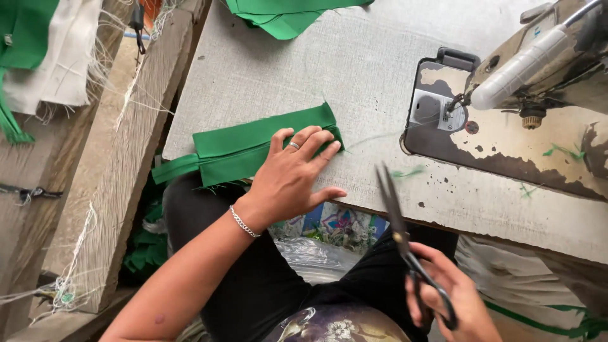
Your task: Attaching zipper sliders to green fabric strips and trimming the excess material with scissors
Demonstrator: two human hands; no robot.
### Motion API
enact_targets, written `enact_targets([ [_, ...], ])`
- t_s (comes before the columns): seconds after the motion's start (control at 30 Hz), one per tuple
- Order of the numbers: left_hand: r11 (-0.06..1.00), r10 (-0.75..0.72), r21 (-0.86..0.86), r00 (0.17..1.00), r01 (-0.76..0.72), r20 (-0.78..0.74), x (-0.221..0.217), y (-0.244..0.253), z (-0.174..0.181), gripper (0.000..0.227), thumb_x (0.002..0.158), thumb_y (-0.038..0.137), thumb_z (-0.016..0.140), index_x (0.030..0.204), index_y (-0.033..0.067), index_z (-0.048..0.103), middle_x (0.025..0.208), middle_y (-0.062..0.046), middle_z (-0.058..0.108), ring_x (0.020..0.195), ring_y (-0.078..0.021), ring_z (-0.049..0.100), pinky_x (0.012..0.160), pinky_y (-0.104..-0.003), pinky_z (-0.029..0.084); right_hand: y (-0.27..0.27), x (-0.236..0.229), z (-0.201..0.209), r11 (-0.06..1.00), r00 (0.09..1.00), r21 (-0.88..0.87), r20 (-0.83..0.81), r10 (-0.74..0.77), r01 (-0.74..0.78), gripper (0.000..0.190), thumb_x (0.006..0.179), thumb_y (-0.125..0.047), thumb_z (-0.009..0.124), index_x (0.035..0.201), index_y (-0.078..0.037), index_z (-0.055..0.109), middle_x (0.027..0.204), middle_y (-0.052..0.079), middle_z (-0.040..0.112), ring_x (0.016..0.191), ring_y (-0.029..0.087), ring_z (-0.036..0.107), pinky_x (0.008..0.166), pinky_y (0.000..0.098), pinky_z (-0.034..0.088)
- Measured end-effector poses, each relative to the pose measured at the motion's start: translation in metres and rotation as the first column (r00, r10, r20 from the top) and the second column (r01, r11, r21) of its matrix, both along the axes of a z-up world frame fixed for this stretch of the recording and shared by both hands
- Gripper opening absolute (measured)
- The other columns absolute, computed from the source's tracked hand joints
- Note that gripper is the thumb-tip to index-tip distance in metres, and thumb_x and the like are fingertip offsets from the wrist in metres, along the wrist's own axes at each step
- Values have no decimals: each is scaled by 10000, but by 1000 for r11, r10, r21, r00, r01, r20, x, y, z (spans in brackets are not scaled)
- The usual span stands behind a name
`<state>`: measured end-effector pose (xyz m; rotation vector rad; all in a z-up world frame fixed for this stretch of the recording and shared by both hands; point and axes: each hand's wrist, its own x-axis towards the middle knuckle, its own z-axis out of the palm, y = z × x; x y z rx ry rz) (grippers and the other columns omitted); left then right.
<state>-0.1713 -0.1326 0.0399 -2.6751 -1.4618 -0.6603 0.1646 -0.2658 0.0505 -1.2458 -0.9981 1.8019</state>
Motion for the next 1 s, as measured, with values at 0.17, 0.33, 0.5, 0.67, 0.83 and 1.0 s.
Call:
enact_targets([
  [0.17, 1000, 3, 1, 999, -3, 40, -2, -3, -1, 775, 930, 718, 546, 1356, 78, 636, 1402, -85, 559, 1351, -267, 505, 1106, -491, 295, 27, -50, 10, 998, 1000, -68, 2, 8, -7, 798, 813, -318, 790, 1473, 7, 480, 825, 157, 595, 440, 211, 588, 385, 320, 502],
  [0.33, 994, -40, -101, 995, 49, 92, -6, -1, -1, 718, 917, 667, 593, 1352, 96, 621, 1598, -108, 446, 1518, -306, 345, 1194, -576, 217, 40, -60, 13, 986, 965, -17, 205, -161, 168, 662, 784, -54, 736, 1410, 59, 555, 842, 191, 603, 373, 213, 527, 249, 298, 421],
  [0.5, 984, -158, -68, 981, 166, 109, -13, -1, -4, 619, 865, 659, 657, 1186, 131, 624, 1457, -41, 572, 1421, -272, 487, 1147, -549, 274, 56, -32, 16, 998, 985, -55, 170, 31, -22, 724, 819, -174, 761, 1469, 5, 496, 842, 155, 604, 489, 197, 554, 429, 280, 478],
  [0.67, 973, -230, -11, 967, 233, 105, -17, -3, -9, 553, 749, 484, 845, 1147, 187, 603, 1325, 30, 604, 1322, -225, 556, 1132, -490, 295, 77, -11, 23, 984, 969, -140, 203, 141, -114, 709, 777, 58, 734, 1457, -2, 543, 858, 136, 609, 587, 151, 571, 473, 259, 568],
  [0.83, 955, -296, 1, 947, 298, 123, -20, -1, -10, 429, 802, 396, 821, 1100, 193, 588, 1250, 50, 596, 1313, -215, 560, 1114, -476, 305, 97, -2, 36, 967, 929, -131, 277, 246, -217, 822, 712, -226, 835, 1470, -42, 576, 873, 118, 541, 609, 131, 474, 441, 238, 404],
  [1.0, 949, -309, -20, 941, 315, 136, -22, -1, -10, 396, 824, 392, 805, 1079, 189, 580, 1243, 50, 595, 1337, -213, 562, 1126, -471, 289, 108, 2, 46, 954, 849, -190, 438, 294, -233, 764, 726, -162, 809, 1468, -78, 647, 863, 111, 564, 703, 184, 493, 622, 298, 377],
])
